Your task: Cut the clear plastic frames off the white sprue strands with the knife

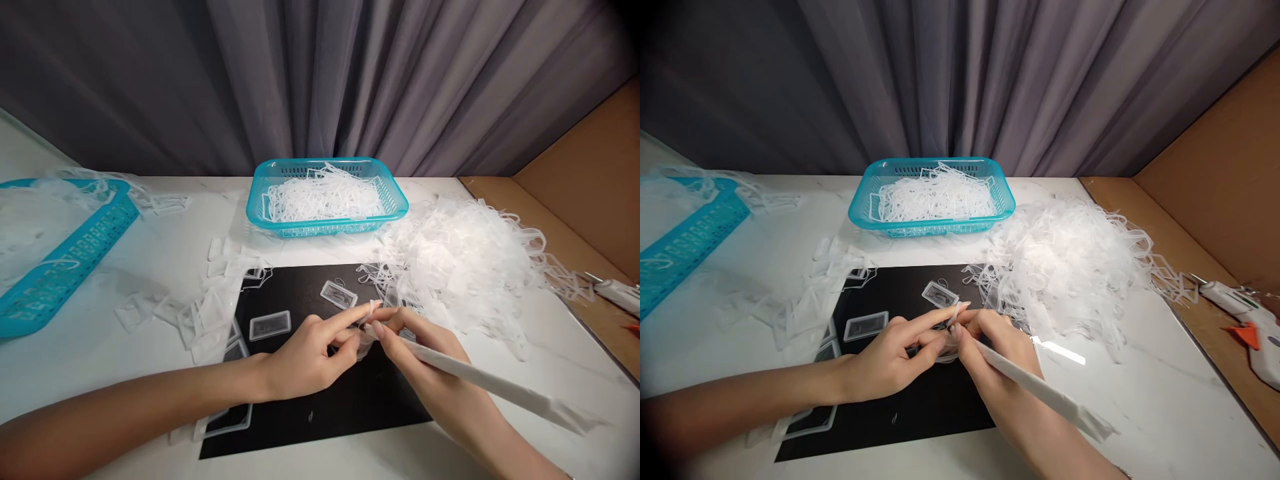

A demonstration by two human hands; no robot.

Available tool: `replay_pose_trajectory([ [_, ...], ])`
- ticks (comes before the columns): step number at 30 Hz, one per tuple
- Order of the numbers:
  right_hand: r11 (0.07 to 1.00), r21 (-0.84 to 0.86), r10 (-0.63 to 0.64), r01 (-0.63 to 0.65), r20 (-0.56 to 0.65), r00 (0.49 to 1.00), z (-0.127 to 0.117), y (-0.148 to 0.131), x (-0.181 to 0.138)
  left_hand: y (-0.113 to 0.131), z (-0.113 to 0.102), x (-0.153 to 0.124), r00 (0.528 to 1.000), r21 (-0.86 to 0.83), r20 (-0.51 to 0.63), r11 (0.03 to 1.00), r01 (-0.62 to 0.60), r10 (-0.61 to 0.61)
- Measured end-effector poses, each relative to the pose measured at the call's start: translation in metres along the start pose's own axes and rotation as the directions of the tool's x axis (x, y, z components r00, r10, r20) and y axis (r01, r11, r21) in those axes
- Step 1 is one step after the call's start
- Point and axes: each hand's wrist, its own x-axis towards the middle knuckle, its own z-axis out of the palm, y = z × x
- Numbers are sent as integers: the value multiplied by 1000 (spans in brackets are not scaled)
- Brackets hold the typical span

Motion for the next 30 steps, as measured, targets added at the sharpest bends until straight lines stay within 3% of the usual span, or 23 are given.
replay_pose_trajectory([
  [6, 1000, 20, -3, 3, -28, 1000, -2, -3, 0, 1, -1, 1, 1000, -3, -18, 1000, 8, -8],
  [15, 999, 7, -32, 32, -65, 997, 2, -1, -3, 8, -2, 3, 979, -86, -96, 981, 172, -180],
  [23, 999, 4, -50, 51, -68, 996, -2, -5, -5, 6, -3, 4, 975, -100, -143, 983, 156, -170],
  [30, 999, -37, -2, -6, -194, 981, -15, -12, -4, 3, -7, 5, 942, -310, -134, 916, 256, -309],
])
